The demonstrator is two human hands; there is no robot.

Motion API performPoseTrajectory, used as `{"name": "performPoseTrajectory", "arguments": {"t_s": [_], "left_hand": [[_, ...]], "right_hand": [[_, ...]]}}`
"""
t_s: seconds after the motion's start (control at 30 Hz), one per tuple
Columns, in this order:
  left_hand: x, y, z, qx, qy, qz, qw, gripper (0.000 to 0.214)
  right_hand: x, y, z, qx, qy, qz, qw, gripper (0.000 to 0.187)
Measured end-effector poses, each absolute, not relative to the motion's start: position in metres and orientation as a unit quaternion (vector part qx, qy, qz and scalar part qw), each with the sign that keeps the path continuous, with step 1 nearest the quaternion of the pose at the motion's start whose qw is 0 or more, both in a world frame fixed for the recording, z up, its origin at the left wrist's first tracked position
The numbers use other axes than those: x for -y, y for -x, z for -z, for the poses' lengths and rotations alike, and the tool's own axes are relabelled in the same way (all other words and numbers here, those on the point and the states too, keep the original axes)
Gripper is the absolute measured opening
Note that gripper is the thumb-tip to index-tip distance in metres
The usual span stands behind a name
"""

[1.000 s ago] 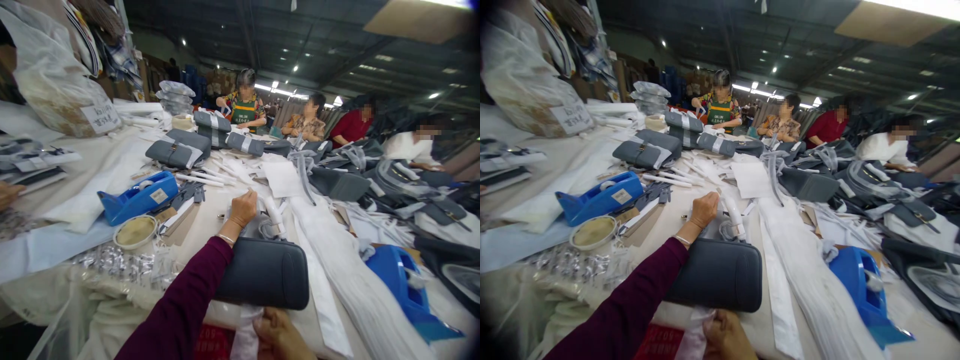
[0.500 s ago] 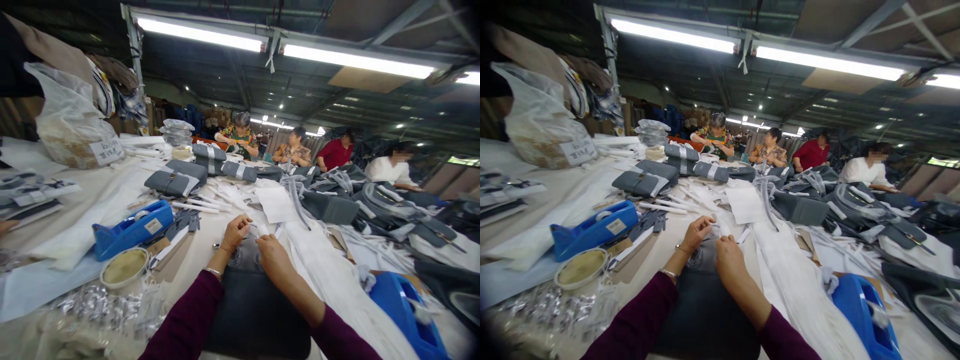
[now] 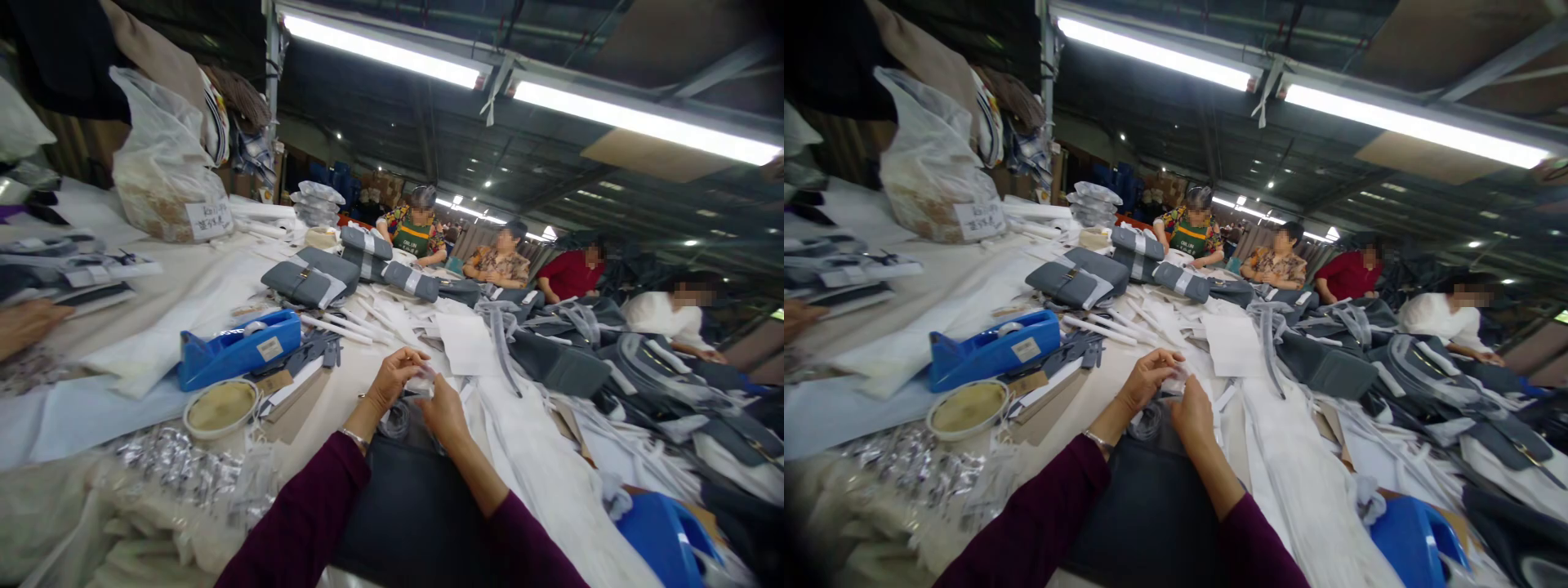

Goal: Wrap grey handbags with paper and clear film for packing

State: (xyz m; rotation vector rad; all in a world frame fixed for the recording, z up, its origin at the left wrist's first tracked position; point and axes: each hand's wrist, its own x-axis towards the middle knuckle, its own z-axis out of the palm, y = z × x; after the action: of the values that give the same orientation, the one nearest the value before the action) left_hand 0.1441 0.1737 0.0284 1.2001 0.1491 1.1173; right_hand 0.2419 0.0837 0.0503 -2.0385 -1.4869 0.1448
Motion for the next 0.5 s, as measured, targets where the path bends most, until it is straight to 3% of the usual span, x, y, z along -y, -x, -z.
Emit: {"name": "performPoseTrajectory", "arguments": {"t_s": [0.1, 0.2, 0.33, 0.5], "left_hand": [[-0.172, -0.139, -0.032, -0.032, -0.52, -0.462, 0.718, 0.018], [-0.172, -0.14, -0.033, -0.135, -0.611, -0.479, 0.616, 0.039], [-0.17, -0.148, -0.029, -0.246, -0.705, -0.444, 0.494, 0.04], [-0.169, -0.151, -0.023, -0.225, -0.785, -0.336, 0.469, 0.031]], "right_hand": [[-0.09, -0.244, -0.051, 0.523, 0.742, -0.161, 0.387, 0.028], [-0.092, -0.247, -0.052, 0.485, 0.72, -0.191, 0.458, 0.023], [-0.088, -0.254, -0.05, 0.455, 0.685, -0.138, 0.552, 0.035], [-0.076, -0.257, -0.053, 0.498, 0.664, -0.039, 0.557, 0.026]]}}
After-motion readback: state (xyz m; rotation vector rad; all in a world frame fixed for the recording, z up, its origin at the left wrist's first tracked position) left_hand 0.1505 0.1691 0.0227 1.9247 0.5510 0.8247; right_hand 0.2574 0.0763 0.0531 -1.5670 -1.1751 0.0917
